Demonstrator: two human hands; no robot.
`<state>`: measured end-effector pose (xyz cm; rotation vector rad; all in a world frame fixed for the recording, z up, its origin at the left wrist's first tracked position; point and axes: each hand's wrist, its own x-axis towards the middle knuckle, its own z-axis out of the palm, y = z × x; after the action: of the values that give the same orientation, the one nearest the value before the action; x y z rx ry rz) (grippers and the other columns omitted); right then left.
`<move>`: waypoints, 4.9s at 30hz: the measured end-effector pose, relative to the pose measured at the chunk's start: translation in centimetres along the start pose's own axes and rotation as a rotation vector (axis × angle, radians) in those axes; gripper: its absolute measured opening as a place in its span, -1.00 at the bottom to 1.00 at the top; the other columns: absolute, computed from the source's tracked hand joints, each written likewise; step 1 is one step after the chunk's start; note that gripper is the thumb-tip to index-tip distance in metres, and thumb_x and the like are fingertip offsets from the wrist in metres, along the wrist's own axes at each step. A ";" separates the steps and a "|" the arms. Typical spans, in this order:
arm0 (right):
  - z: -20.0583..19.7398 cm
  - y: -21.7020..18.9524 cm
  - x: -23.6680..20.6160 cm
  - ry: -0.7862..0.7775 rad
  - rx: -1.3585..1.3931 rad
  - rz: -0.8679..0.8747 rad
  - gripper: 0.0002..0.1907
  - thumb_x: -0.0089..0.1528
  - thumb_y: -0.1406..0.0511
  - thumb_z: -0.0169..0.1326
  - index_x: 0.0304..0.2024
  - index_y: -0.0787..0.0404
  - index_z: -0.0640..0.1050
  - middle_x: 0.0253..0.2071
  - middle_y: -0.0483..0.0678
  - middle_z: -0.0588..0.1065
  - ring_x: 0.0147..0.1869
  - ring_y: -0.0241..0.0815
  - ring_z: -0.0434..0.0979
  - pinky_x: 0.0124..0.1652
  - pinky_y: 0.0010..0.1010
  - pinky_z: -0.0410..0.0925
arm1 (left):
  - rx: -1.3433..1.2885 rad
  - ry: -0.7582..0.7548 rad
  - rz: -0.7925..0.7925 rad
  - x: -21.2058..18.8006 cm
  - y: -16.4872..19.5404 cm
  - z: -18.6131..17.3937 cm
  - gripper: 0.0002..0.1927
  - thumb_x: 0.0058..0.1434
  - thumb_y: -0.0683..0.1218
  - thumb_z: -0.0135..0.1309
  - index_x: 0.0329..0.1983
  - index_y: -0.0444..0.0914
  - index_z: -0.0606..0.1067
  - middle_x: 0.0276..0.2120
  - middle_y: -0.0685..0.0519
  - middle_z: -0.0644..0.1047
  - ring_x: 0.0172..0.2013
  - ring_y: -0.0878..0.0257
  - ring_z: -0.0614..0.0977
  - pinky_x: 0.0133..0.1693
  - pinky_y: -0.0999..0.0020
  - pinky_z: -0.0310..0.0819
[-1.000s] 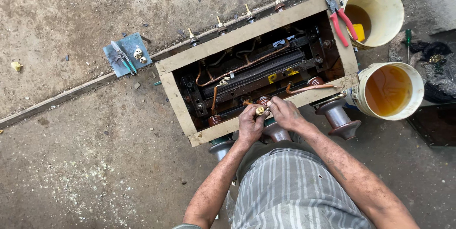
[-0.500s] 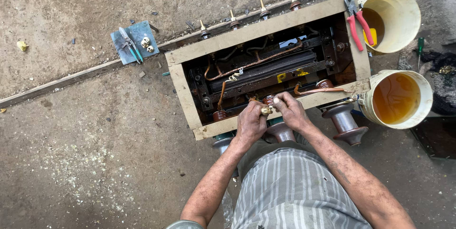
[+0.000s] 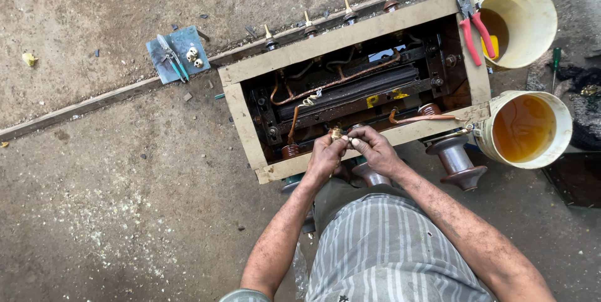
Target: The person kneels beside an open electrical transformer unit on the ground, cuts a strip of insulating board with pliers, and fits small brass fittings onto the ceramic bushings and copper leads of the unit, tightening them by hand and with pliers.
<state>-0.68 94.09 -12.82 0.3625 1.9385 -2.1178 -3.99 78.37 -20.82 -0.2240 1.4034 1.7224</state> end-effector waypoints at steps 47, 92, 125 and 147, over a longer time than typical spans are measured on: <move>0.5 -1.7 1.4 -0.088 -0.404 0.081 -0.83 0.23 0.32 0.24 -0.13 0.21 0.69 -0.21 -0.07 0.67 -0.08 -0.30 0.66 0.01 -0.44 0.53 | 0.619 -0.131 -0.137 -4.1 1.7 -4.4 -0.50 0.43 0.21 -0.16 -0.12 -0.25 0.60 -0.49 0.11 0.58 -0.50 0.37 0.45 -0.42 0.39 0.38; 0.2 -3.8 2.4 -0.121 -0.497 0.064 -0.85 0.24 0.26 0.24 -0.22 0.21 0.65 -0.29 -0.09 0.58 -0.14 -0.24 0.59 -0.05 -0.32 0.46 | 0.561 -0.100 -0.199 -3.5 3.7 -2.6 -0.56 0.23 0.12 0.21 -0.07 -0.33 0.53 -0.38 0.01 0.61 -0.44 0.34 0.61 -0.43 0.43 0.52; 0.9 -4.2 2.0 -0.097 -0.383 0.099 -0.89 0.29 0.32 0.15 -0.24 0.26 0.60 -0.28 -0.09 0.59 -0.14 -0.29 0.61 -0.08 -0.38 0.50 | 0.410 -0.027 -0.129 -2.6 5.0 -1.8 -0.57 0.14 -0.10 0.31 -0.01 -0.42 0.47 -0.26 -0.05 0.61 -0.22 0.18 0.69 -0.16 0.25 0.67; 1.7 -4.7 2.1 -0.108 -0.482 0.028 -0.88 0.29 0.29 0.12 -0.22 0.22 0.57 -0.29 -0.12 0.57 -0.15 -0.27 0.60 -0.08 -0.38 0.48 | 0.590 -0.083 -0.122 -3.0 4.8 0.1 -0.62 0.20 -0.04 0.26 -0.04 -0.36 0.47 -0.30 -0.05 0.64 -0.31 0.24 0.68 -0.25 0.34 0.60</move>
<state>-4.32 92.74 -8.98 0.1714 2.2688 -1.5428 -5.58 76.99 -15.49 0.0861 1.7266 1.1425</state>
